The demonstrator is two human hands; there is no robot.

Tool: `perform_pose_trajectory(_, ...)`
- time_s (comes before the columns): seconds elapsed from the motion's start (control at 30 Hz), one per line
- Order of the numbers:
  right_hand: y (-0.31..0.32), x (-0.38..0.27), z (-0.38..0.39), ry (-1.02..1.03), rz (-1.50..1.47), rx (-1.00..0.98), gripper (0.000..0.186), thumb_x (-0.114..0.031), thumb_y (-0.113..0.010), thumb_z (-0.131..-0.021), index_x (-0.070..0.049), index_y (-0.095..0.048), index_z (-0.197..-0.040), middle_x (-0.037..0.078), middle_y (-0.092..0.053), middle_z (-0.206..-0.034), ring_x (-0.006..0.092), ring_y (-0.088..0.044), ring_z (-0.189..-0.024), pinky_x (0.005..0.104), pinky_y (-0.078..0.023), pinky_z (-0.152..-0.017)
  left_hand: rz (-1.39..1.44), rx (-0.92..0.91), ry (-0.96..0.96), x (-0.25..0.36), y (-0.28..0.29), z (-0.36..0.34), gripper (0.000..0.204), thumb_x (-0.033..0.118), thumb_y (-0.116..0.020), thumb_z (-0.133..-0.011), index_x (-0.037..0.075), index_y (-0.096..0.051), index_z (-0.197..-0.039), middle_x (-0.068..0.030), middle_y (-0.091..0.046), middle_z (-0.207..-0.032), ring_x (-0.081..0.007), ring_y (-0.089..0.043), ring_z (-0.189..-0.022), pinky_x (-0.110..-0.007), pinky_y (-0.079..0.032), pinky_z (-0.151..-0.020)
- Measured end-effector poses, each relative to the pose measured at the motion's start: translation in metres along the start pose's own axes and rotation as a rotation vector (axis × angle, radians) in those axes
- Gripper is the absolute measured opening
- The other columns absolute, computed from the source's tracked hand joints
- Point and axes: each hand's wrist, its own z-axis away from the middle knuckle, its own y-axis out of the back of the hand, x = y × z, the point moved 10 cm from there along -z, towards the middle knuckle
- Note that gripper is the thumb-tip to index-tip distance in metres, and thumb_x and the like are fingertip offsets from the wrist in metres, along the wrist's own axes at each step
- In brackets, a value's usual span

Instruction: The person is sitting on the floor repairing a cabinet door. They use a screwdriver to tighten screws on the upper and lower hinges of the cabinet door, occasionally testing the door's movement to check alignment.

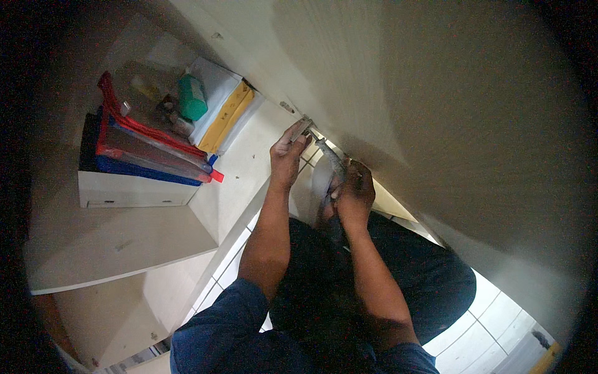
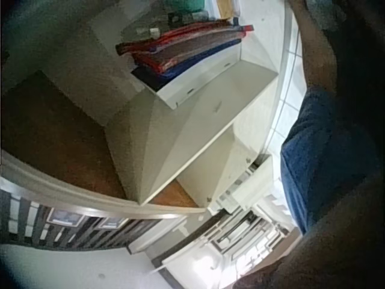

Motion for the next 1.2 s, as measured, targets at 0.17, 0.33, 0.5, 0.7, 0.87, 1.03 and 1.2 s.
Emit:
perform_pose_trajectory(0.17,0.005,-0.015,0.004,0.427,0.291,0.059,0.030,-0.017,-0.067,-0.090,-0.003,-0.062,-0.116,0.012,-0.067,-0.108,0.0238,-0.064,-0.103,0.0331,-0.047,-0.094,-0.053,-0.006,0.010,0.004,-0.001,0.001,0.043,0.005,-0.063,-0.094,-0.006,-0.053,-0.134,-0.0139,-0.062,-0.125,-0.0187,-0.060,-0.111,-0.031,-0.048,-0.099)
perform_pose_trajectory(0.33,0.002,-0.025,0.008,0.454,0.259,0.074,0.028,-0.016,-0.067,-0.088,-0.005,-0.062,-0.113,0.015,-0.067,-0.109,0.0283,-0.064,-0.104,0.0371,-0.048,-0.093,0.008,-0.012,0.041,-0.001,0.000,0.001,0.044,0.007,-0.063,-0.094,-0.006,-0.053,-0.134,-0.0139,-0.063,-0.124,-0.0191,-0.061,-0.110,-0.031,-0.048,-0.099)
perform_pose_trajectory(0.5,0.004,0.002,-0.010,0.284,0.166,0.044,0.026,-0.013,-0.068,-0.086,-0.005,-0.062,-0.110,0.017,-0.065,-0.111,0.0320,-0.064,-0.102,0.0402,-0.049,-0.090,-0.030,-0.013,0.035,0.001,0.000,0.001,0.044,0.008,-0.064,-0.093,-0.007,-0.053,-0.133,-0.0137,-0.062,-0.126,-0.0188,-0.061,-0.108,-0.030,-0.048,-0.099)
perform_pose_trajectory(0.7,0.000,-0.037,0.016,0.623,0.367,0.069,0.025,-0.015,-0.068,-0.086,-0.003,-0.061,-0.107,0.016,-0.065,-0.109,0.0347,-0.064,-0.099,0.0406,-0.050,-0.087,-0.034,-0.011,0.027,-0.002,0.002,0.000,0.045,0.010,-0.065,-0.093,-0.008,-0.054,-0.132,-0.0128,-0.061,-0.128,-0.0178,-0.060,-0.109,-0.029,-0.048,-0.098)
perform_pose_trajectory(0.87,-0.001,-0.049,0.017,0.577,0.270,0.098,0.026,-0.016,-0.069,-0.085,-0.003,-0.061,-0.106,0.017,-0.063,-0.103,0.0355,-0.062,-0.099,0.0408,-0.048,-0.089,-0.065,0.006,0.067,-0.003,0.002,0.001,0.045,0.010,-0.065,-0.092,-0.008,-0.054,-0.133,-0.0125,-0.062,-0.125,-0.0162,-0.061,-0.105,-0.028,-0.047,-0.096)
perform_pose_trajectory(1.03,0.001,-0.035,0.012,0.519,0.299,0.050,0.029,-0.016,-0.069,-0.084,-0.003,-0.060,-0.109,0.017,-0.063,-0.104,0.0358,-0.062,-0.099,0.0409,-0.048,-0.091,-0.043,0.011,0.058,-0.003,0.002,-0.001,0.045,0.010,-0.066,-0.092,-0.007,-0.055,-0.132,-0.0109,-0.064,-0.120,-0.0147,-0.061,-0.100,-0.026,-0.047,-0.094)
perform_pose_trajectory(1.2,0.003,-0.031,0.012,0.628,0.407,0.048,0.028,-0.016,-0.068,-0.086,-0.003,-0.061,-0.110,0.016,-0.063,-0.109,0.0324,-0.061,-0.102,0.0399,-0.047,-0.093,-0.089,-0.007,0.045,0.000,0.002,-0.001,0.045,0.008,-0.066,-0.092,-0.008,-0.055,-0.132,-0.0105,-0.062,-0.122,-0.0148,-0.060,-0.103,-0.027,-0.046,-0.095)
